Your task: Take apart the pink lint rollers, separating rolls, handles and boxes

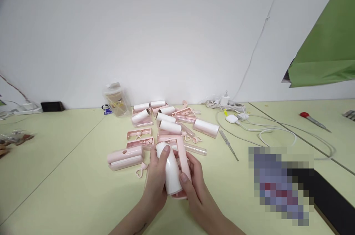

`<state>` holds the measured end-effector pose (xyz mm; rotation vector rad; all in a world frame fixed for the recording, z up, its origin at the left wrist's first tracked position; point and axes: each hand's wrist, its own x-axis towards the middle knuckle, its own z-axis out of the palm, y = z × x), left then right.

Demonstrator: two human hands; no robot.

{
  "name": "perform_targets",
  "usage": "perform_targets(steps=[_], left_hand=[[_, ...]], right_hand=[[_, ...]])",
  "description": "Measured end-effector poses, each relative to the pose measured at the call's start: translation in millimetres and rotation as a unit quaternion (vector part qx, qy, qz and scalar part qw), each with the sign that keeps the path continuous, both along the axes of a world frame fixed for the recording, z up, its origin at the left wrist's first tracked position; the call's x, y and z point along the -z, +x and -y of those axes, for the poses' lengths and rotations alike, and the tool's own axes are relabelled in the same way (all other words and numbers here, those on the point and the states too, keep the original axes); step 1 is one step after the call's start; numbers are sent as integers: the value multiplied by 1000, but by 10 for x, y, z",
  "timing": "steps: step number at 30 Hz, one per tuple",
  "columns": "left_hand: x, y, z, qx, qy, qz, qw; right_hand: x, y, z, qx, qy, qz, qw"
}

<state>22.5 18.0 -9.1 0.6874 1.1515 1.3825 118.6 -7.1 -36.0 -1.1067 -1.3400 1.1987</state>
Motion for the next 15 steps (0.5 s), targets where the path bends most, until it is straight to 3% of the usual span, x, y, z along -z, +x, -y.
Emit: perform_targets(steps=[4, 9, 12, 15], left_hand=[[-12, -40, 29, 91, 38, 24, 995], [-22, -212, -9, 114, 56, -120, 985], [-79, -302, -11, 158, 53, -264, 950], [-155, -366, 22, 236, 93, -356, 899]], right_hand=[[90, 13, 41, 25, 16, 35, 999], [66, 269, -147, 16, 193, 210, 958], [-112, 421, -278, 18, 232, 269, 935], [-277, 463, -320, -61, 263, 320, 908]])
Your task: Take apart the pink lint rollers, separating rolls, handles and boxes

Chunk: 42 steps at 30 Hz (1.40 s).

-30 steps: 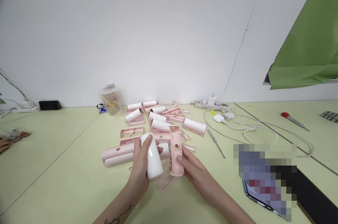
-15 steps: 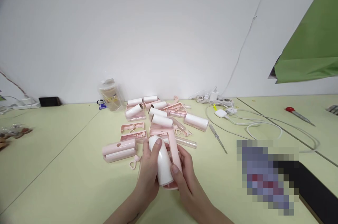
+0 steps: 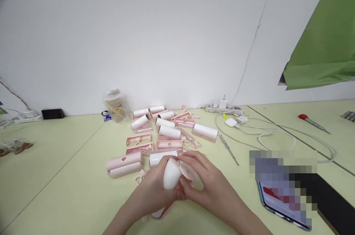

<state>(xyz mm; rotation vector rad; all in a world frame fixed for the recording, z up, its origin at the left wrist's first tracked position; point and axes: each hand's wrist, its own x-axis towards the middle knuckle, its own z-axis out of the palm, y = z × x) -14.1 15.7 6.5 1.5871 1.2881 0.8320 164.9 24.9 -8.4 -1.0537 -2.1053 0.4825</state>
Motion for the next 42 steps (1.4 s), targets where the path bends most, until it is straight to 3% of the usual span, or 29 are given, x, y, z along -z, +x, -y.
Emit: perform_targets(steps=[3, 6, 11, 16, 20, 32, 37, 39, 42], left_hand=[[-50, -93, 36, 81, 17, -59, 995], [-59, -203, 51, 118, 29, -89, 989], [-44, -261, 45, 101, 21, -128, 986], [-78, -214, 45, 144, -38, -147, 978], [-91, -223, 66, 159, -37, -150, 975], [-127, -259, 79, 159, -43, -196, 967], [-156, -241, 113, 162, 5, -157, 974], [-154, -213, 110, 143, 26, -115, 983], [-126, -139, 83, 61, 45, -53, 996]], right_hand=[[-34, -50, 36, -62, -31, 28, 997], [35, -124, 94, -64, -62, 32, 995], [105, -187, 156, -59, -68, 47, 995], [85, -173, 191, -64, -120, 83, 987], [63, -149, 208, -81, -142, 62, 985], [24, -190, 172, -63, -240, -8, 969], [-17, -79, 156, -66, -309, -70, 946], [-44, -4, 117, -88, -300, -101, 944], [-44, 61, 47, -109, -277, -165, 940]])
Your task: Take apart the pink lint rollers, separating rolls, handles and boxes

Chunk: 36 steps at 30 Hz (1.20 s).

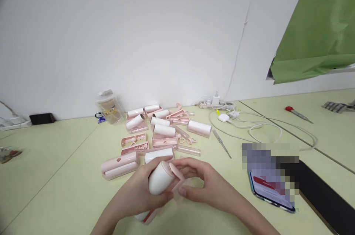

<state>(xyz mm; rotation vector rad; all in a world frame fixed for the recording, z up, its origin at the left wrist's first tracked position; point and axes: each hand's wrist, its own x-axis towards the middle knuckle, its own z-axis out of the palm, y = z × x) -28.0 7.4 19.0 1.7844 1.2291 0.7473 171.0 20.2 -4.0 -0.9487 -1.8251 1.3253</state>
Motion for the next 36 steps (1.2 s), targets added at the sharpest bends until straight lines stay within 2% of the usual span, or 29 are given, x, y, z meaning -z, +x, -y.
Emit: perform_targets(steps=[3, 5, 11, 14, 16, 19, 21, 23, 25, 27, 29, 31, 34, 36], left_hand=[[43, 87, -31, -78, 13, 60, 995], [62, 129, -42, -99, 20, 86, 991], [91, 176, -39, -80, 11, 75, 994], [136, 204, -26, -90, 12, 132, 987], [168, 206, -13, -55, -6, 191, 980], [196, 164, 4, 31, -17, 257, 966], [218, 128, 8, 14, 22, 233, 972], [275, 112, 5, -48, 56, 148, 986], [377, 126, 0, -85, 59, 48, 993], [497, 156, -4, -87, 40, -17, 995], [587, 171, -8, -58, 11, -33, 998], [616, 149, -16, 3, -12, -10, 1000], [580, 56, -43, 78, -36, 30, 996], [556, -10, -64, 94, -71, 40, 992]], right_hand=[[69, -34, -41, 5, -23, -60, 998], [127, -83, -46, 4, -42, -79, 996], [188, -146, -34, 36, -44, -83, 995], [205, -168, -17, 33, -32, -99, 994], [226, -192, -1, 31, -27, -120, 992], [226, -190, -6, 41, -28, -139, 989], [185, -139, -49, 89, -21, -141, 986], [129, -58, -115, 164, 8, -141, 976], [86, 29, -181, 226, 60, -143, 962], [79, 100, -223, 252, 108, -140, 951], [104, 150, -232, 232, 137, -121, 955], [133, 179, -214, 176, 143, -77, 971], [134, 190, -172, 75, 134, 39, 987], [107, 179, -158, 7, 157, 133, 979]])
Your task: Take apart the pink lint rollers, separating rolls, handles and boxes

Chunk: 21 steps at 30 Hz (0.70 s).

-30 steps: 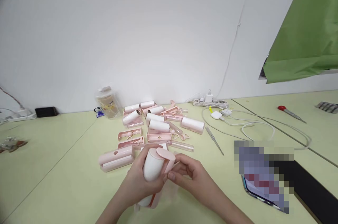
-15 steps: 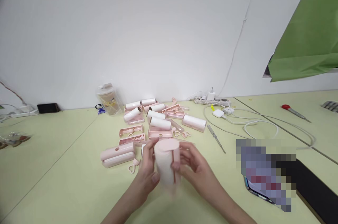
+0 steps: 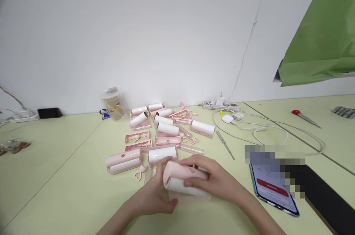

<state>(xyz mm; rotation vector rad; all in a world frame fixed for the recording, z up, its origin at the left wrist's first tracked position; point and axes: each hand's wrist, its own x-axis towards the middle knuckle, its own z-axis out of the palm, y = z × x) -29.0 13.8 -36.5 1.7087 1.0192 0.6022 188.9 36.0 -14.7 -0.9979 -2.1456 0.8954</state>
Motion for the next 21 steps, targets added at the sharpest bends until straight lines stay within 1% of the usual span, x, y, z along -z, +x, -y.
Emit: perform_targets(steps=[2, 3, 6, 12, 17, 21], left_hand=[[-3, -45, -17, 11, -20, 4, 1000], [0, -58, -23, 18, -19, 4, 1000], [15, -72, -32, 32, -5, -1, 999], [18, -73, -32, 47, 11, -5, 999], [21, -66, -23, 50, 24, -3, 998], [15, -74, -28, 49, 25, -18, 998]], right_hand=[[-25, -21, -2, -52, 40, 82, 995], [-33, -32, -6, -71, 59, 109, 990], [-34, -65, -12, -86, 83, 153, 981], [-57, -133, 55, -74, 52, 174, 981], [-113, -177, 123, -55, 17, 168, 984], [-113, -163, 118, -40, -9, 159, 986]])
